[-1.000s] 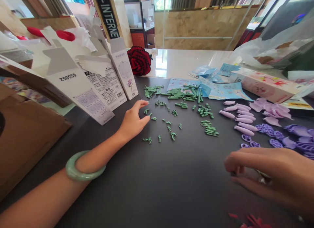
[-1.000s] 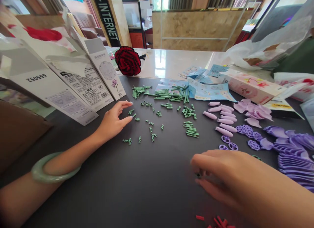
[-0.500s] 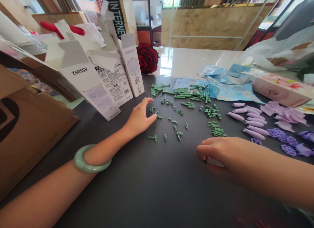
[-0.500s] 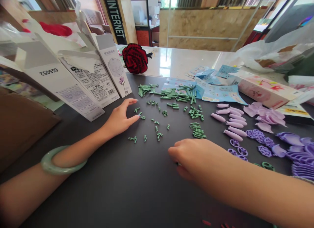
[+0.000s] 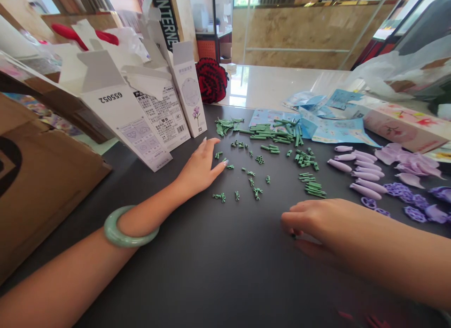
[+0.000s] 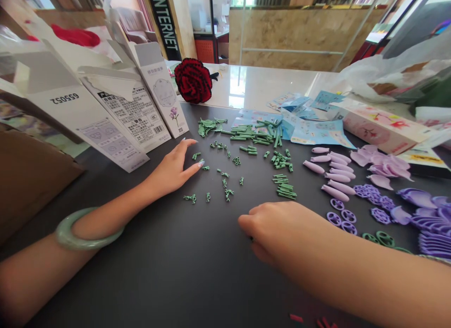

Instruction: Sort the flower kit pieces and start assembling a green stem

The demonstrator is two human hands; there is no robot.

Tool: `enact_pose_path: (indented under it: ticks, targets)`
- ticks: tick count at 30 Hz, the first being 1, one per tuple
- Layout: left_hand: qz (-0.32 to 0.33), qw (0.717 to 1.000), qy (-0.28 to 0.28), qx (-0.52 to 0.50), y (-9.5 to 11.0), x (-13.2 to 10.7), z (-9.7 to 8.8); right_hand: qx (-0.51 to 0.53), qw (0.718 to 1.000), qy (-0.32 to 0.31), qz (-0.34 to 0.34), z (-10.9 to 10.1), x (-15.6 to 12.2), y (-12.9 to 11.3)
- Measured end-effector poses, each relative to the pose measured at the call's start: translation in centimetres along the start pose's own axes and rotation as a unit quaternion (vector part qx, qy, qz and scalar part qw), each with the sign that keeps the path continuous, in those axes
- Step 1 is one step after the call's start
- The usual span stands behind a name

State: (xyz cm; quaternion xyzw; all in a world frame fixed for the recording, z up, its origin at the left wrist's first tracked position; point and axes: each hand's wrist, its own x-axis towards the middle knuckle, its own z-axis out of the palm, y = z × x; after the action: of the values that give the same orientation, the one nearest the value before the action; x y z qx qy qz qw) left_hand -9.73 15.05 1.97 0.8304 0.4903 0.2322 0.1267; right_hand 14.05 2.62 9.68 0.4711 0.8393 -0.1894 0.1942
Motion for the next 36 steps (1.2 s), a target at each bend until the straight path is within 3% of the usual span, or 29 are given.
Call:
enact_pose_path:
  ticks: [9,16,22,26,31,36]
  targets:
    - [-0.004,1.0,-0.008,-0.001,-0.6,0.4,0.1,-0.008,1.0,-0.004,0.003,-0.2,-0.1,-0.1]
    - [0.011,1.0,0.008,-0.001,-0.6,0.2,0.1,-0.049,0.998,0.031,-0.026,0.5,0.4,0.0]
    - [0.088,0.995,0.048,0.018,0.4,0.1,-0.2,-0.057,0.998,0.012,-0.013,0.5,0.8,-0.4]
    - [0.12,0.992,0.007,0.041,1.0,-0.1,-0.6,-0.059,0.998,-0.004,-0.004,0.8,1.1,-0.3]
    - [0.128,0.991,-0.027,0.043,1.0,0.0,-0.7,-0.063,0.997,0.047,-0.015,0.6,1.2,0.3]
    - [0.135,0.99,-0.025,0.038,0.9,0.1,-0.7,-0.042,0.986,0.158,-0.017,-2.2,3.3,1.0]
